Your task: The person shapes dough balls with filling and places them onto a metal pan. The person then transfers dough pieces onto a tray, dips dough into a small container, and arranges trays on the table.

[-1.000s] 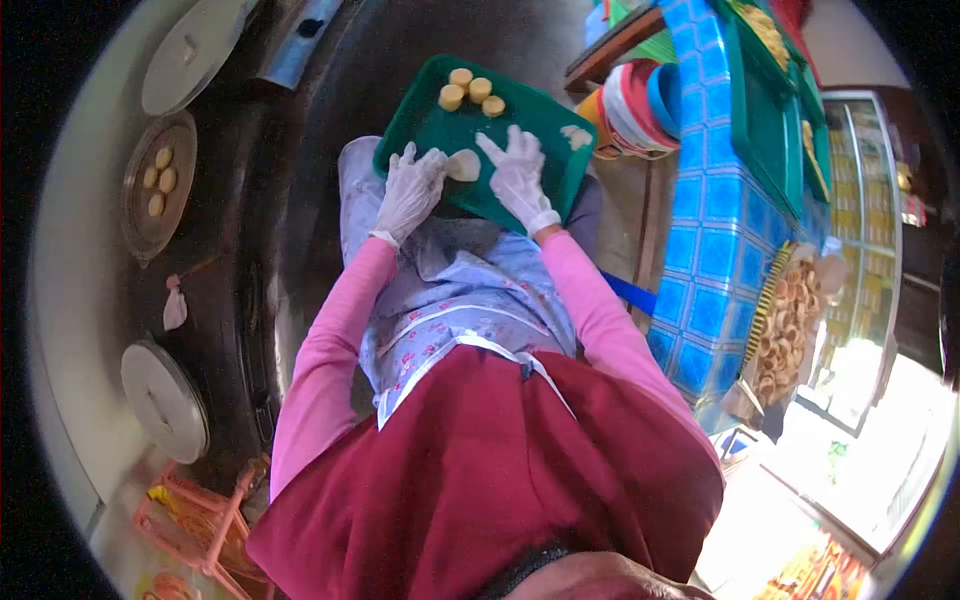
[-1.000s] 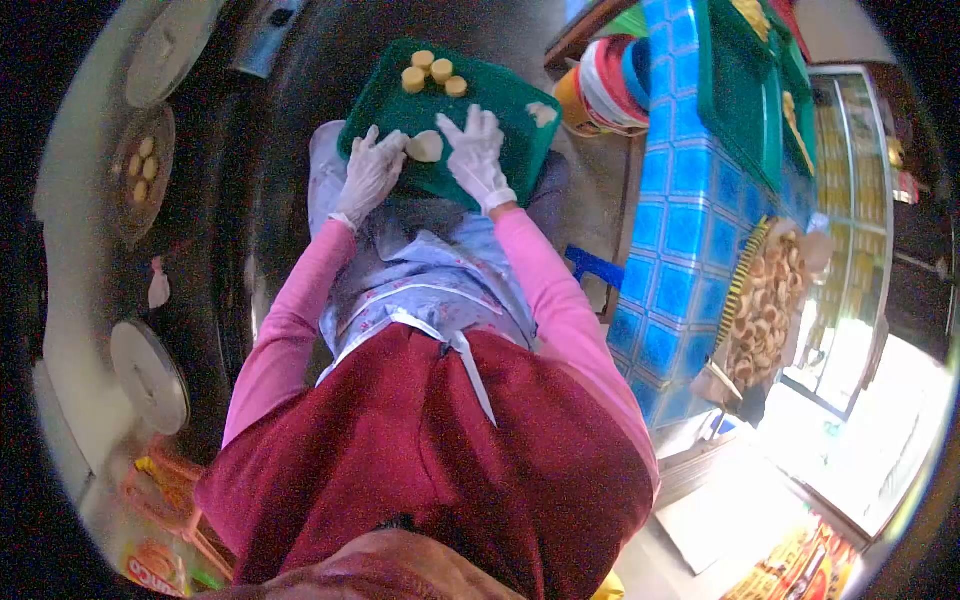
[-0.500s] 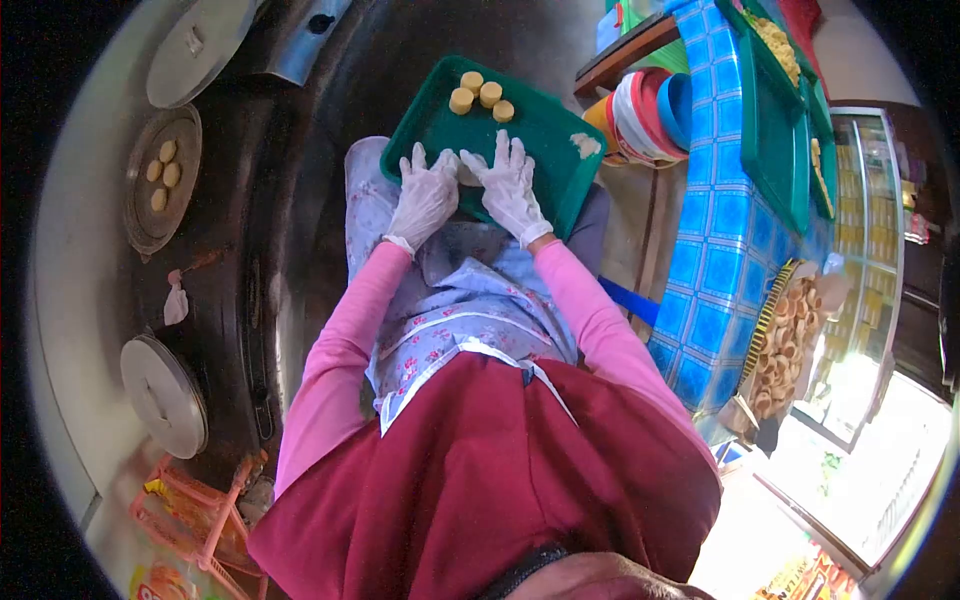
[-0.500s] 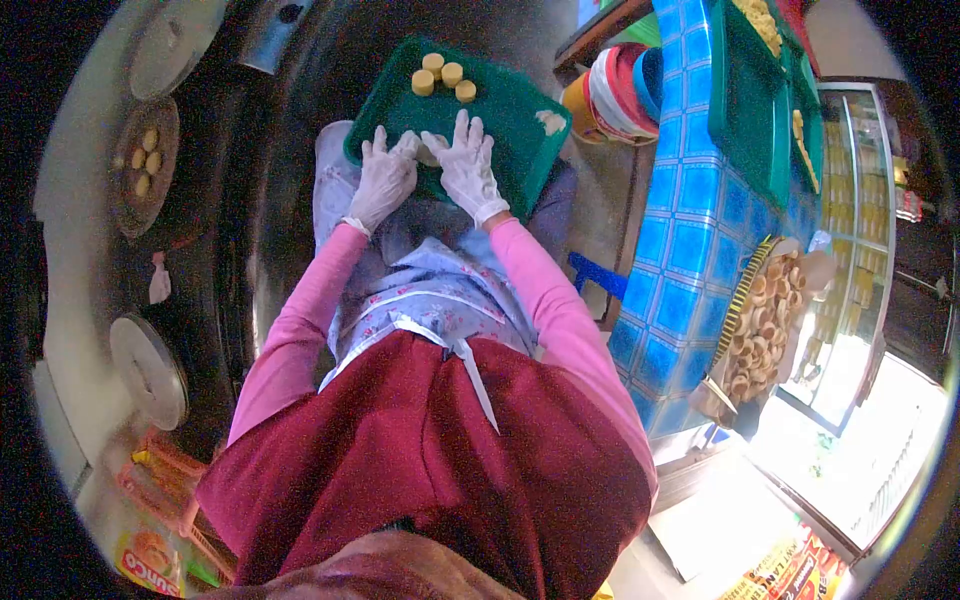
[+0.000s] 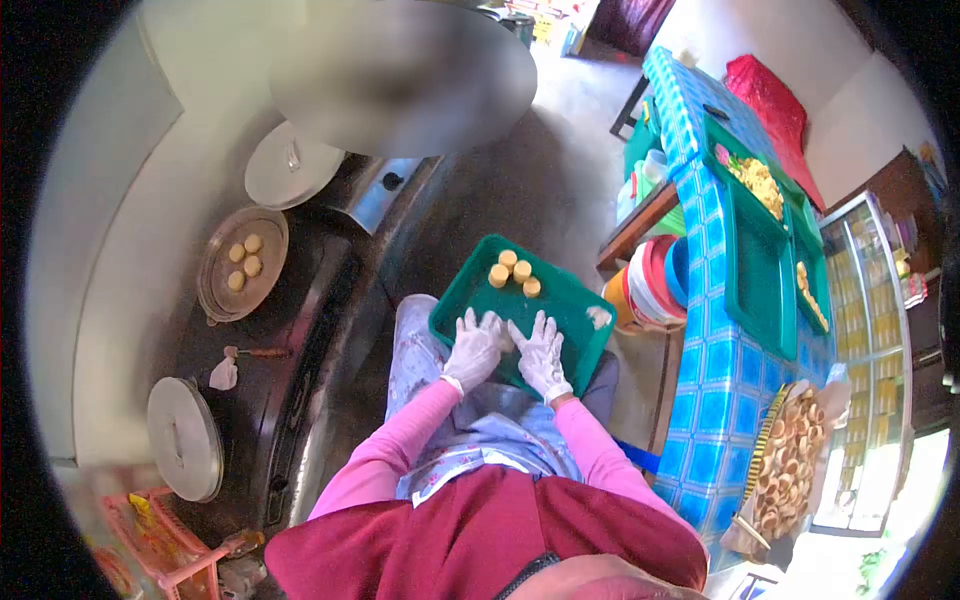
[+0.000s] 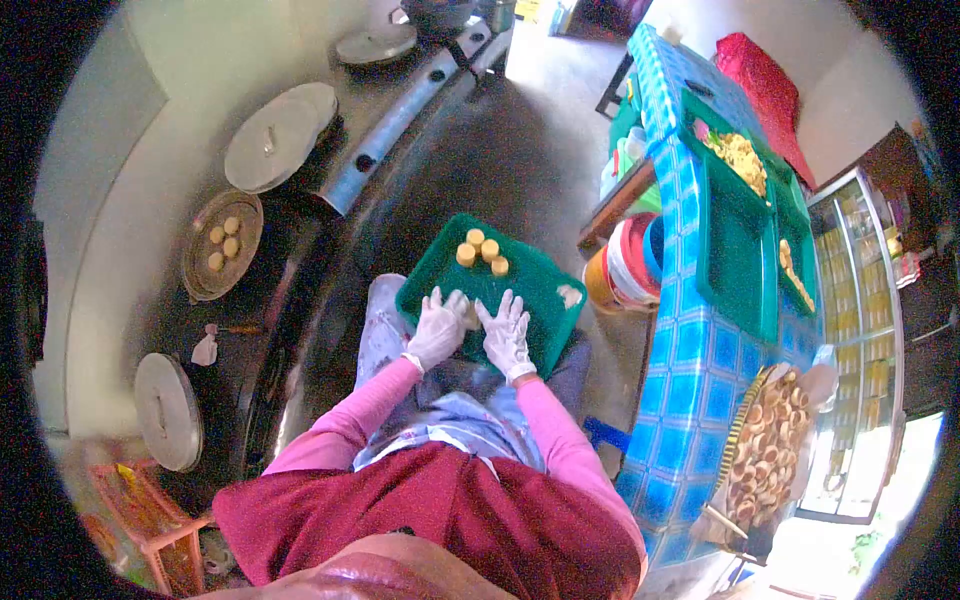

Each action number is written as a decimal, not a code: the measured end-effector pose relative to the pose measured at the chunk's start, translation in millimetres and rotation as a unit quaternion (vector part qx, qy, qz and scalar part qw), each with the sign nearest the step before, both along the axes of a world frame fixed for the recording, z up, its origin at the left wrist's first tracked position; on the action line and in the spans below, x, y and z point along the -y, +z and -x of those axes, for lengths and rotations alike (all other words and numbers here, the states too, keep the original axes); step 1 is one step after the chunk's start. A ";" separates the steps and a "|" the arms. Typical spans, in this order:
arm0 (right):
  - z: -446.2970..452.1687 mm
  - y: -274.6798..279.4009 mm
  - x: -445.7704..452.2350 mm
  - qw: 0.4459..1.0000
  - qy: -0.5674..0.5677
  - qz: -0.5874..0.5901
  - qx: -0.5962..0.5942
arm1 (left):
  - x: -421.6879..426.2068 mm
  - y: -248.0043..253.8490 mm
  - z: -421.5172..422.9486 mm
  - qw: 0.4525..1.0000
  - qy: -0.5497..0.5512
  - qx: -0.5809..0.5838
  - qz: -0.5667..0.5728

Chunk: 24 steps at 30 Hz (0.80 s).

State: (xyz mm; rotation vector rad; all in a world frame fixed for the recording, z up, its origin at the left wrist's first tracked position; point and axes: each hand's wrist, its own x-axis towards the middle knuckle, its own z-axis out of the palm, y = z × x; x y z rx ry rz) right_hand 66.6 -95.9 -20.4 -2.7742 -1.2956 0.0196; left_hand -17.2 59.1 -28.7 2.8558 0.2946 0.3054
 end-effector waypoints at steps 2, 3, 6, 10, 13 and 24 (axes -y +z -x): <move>-6.9 0.1 1.8 0.997 0.000 -0.068 0.024 | 2.0 1.6 7.7 0.998 0.050 -0.028 -0.022; -9.1 -1.5 3.2 0.995 -0.004 -0.095 0.027 | 1.2 -2.3 11.6 0.997 0.060 -0.026 -0.030; -33.5 4.3 -1.5 0.979 -0.054 -0.187 0.056 | -4.7 -45.6 13.4 0.996 0.043 0.061 -0.057; -79.7 -22.3 -6.0 0.931 -0.193 -0.302 -0.074 | -2.0 -23.5 -8.0 0.990 0.095 -0.027 0.097; -102.5 -25.1 -16.9 0.929 -0.151 -0.327 -0.087 | -2.4 -18.1 -18.9 0.965 0.159 -0.072 0.194; -107.1 -34.9 -64.4 0.965 -0.098 -0.242 0.012 | -8.2 -24.0 -23.7 0.924 0.174 0.025 0.340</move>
